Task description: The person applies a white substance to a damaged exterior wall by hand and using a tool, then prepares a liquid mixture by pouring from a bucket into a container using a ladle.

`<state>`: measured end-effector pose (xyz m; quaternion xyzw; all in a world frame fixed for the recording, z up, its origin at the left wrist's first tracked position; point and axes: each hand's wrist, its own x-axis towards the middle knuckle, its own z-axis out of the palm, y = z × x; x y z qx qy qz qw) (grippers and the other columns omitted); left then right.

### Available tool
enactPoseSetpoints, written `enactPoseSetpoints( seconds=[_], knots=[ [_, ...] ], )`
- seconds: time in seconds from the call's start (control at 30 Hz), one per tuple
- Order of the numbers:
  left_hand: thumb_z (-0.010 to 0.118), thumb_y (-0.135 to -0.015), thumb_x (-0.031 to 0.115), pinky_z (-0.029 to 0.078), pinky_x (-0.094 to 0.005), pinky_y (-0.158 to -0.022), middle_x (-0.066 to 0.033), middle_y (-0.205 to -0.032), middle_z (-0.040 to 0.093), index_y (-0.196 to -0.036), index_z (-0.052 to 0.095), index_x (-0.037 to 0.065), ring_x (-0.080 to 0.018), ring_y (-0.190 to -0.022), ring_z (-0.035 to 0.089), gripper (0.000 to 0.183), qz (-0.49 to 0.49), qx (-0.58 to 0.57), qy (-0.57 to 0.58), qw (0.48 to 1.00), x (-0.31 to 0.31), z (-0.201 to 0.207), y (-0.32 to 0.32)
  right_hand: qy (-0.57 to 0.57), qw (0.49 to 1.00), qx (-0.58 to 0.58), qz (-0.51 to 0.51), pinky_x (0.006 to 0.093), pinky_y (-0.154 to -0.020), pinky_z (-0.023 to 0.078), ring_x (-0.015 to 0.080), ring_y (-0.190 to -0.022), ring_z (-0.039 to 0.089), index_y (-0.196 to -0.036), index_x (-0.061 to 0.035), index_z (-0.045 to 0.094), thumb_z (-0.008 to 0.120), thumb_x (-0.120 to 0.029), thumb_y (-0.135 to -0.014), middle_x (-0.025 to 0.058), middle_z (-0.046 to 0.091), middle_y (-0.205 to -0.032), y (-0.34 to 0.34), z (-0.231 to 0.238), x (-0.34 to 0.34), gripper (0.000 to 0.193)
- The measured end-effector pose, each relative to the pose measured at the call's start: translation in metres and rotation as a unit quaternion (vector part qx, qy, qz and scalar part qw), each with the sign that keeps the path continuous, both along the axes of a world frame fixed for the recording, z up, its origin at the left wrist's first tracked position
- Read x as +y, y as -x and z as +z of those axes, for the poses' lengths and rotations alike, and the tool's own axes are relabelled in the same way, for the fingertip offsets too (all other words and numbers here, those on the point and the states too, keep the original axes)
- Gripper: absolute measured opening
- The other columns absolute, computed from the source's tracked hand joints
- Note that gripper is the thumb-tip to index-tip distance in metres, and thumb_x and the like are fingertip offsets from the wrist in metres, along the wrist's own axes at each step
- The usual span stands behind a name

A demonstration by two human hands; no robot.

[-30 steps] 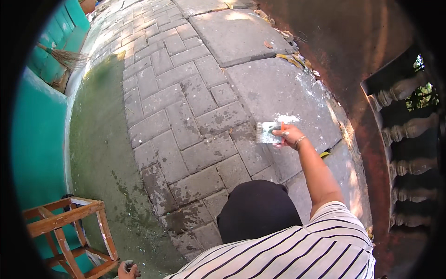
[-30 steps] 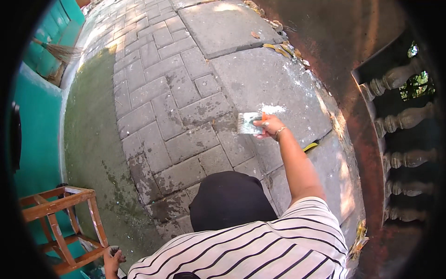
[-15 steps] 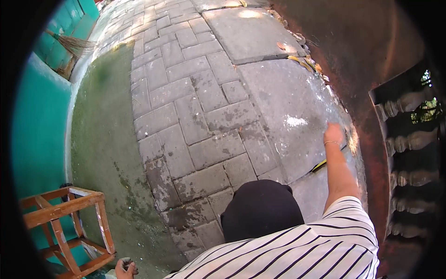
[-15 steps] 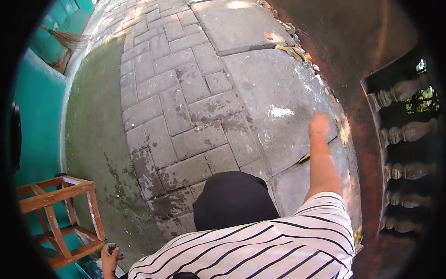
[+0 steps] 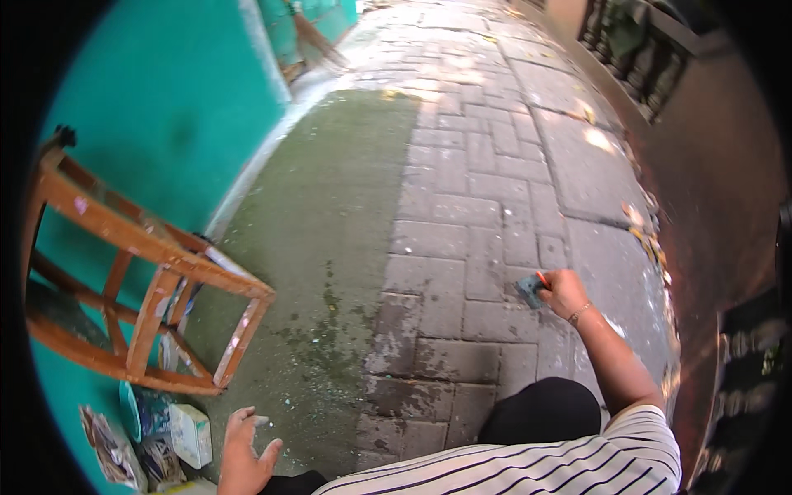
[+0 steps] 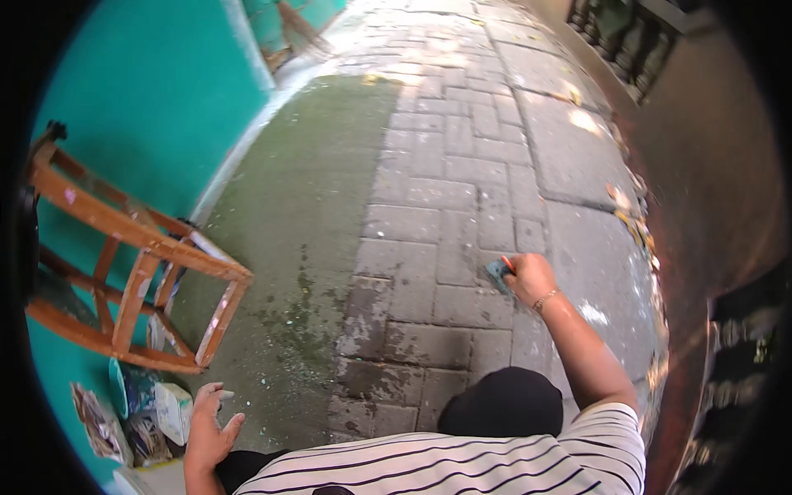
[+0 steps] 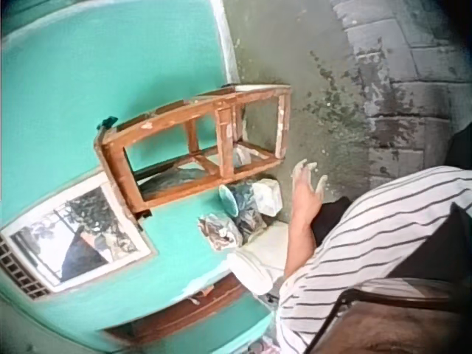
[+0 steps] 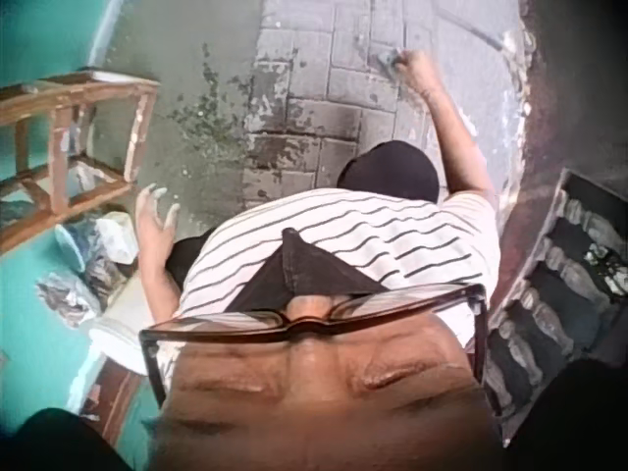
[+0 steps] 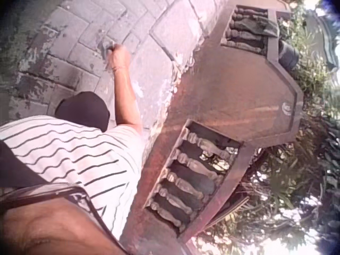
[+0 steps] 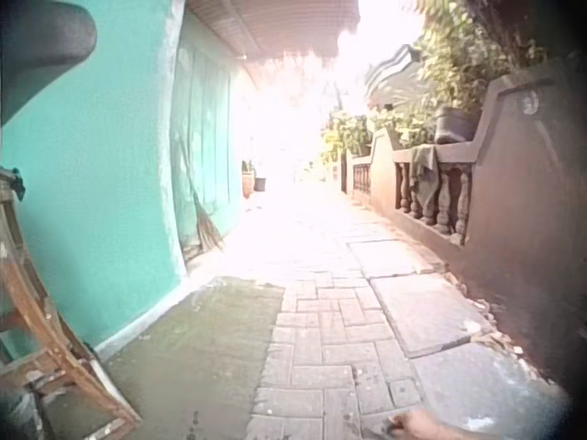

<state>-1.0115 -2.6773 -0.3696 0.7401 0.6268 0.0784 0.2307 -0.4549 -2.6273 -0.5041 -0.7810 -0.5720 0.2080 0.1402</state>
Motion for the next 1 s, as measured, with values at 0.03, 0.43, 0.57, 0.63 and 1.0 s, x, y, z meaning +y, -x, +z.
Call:
enactPoseSetpoints(
  seconds=[0.03, 0.43, 0.57, 0.63, 1.0],
  knots=[
    [0.072, -0.068, 0.009, 0.04, -0.0389, -0.094, -0.0232, -0.119, 0.048, -0.108, 0.055, -0.001, -0.0376, -0.111, 0.049, 0.044, -0.006, 0.0, -0.01, 1.0, -0.005, 0.008, 0.006, 0.005, 0.999, 0.034, 0.025, 0.0436, -0.064, 0.046, 0.0387, -0.068, 0.058, -0.077, -0.0012, 0.065, 0.063, -0.014, -0.07, 0.0224, 0.059, -0.07, 0.016, 0.005, 0.016, 0.015],
    [0.07, -0.078, 0.03, 0.034, -0.0485, -0.101, -0.0294, -0.135, 0.031, -0.118, 0.052, 0.002, -0.0448, -0.123, 0.037, 0.052, 0.036, -0.073, 0.074, 0.994, -0.027, 0.02, 0.075, 0.221, 0.842, -0.237, 0.431, 0.0365, -0.075, 0.051, 0.0285, -0.087, 0.065, -0.087, -0.0112, 0.072, 0.063, -0.017, -0.076, 0.009, 0.068, -0.089, 0.262, 0.097, 0.171, 0.015],
    [0.071, -0.078, 0.03, 0.039, -0.0446, -0.097, -0.0258, -0.134, 0.034, -0.117, 0.053, 0.003, -0.0389, -0.119, 0.043, 0.05, 0.131, -0.099, 0.103, 0.981, -0.044, 0.025, 0.089, 0.184, 0.889, 0.028, 0.418, 0.0502, -0.088, 0.044, 0.0303, -0.088, 0.065, -0.085, -0.0092, 0.071, 0.06, -0.019, -0.083, 0.0102, 0.069, -0.086, 0.326, 0.139, 0.193, 0.015],
    [0.071, -0.078, 0.031, 0.039, -0.0448, -0.098, -0.0264, -0.134, 0.034, -0.116, 0.053, 0.002, -0.0399, -0.119, 0.043, 0.051, 0.158, -0.072, 0.119, 0.977, -0.058, 0.021, 0.1, 0.13, 0.917, -0.072, 0.37, 0.058, -0.093, 0.035, 0.0302, -0.088, 0.065, -0.083, -0.0085, 0.071, 0.057, -0.02, -0.086, 0.0103, 0.068, -0.083, 0.334, 0.086, 0.209, 0.019],
    [0.07, -0.076, 0.033, 0.036, -0.0493, -0.1, -0.028, -0.13, 0.036, -0.116, 0.052, 0.0, -0.0442, -0.121, 0.039, 0.055, 0.12, 0.003, 0.202, 0.972, -0.126, -0.006, 0.107, 0.036, 0.908, -0.164, 0.383, 0.0696, -0.1, 0.02, 0.0309, -0.083, 0.064, -0.075, -0.0109, 0.069, 0.048, -0.028, -0.092, 0.011, 0.067, -0.079, 0.373, 0.034, 0.124, 0.031]
  ],
)
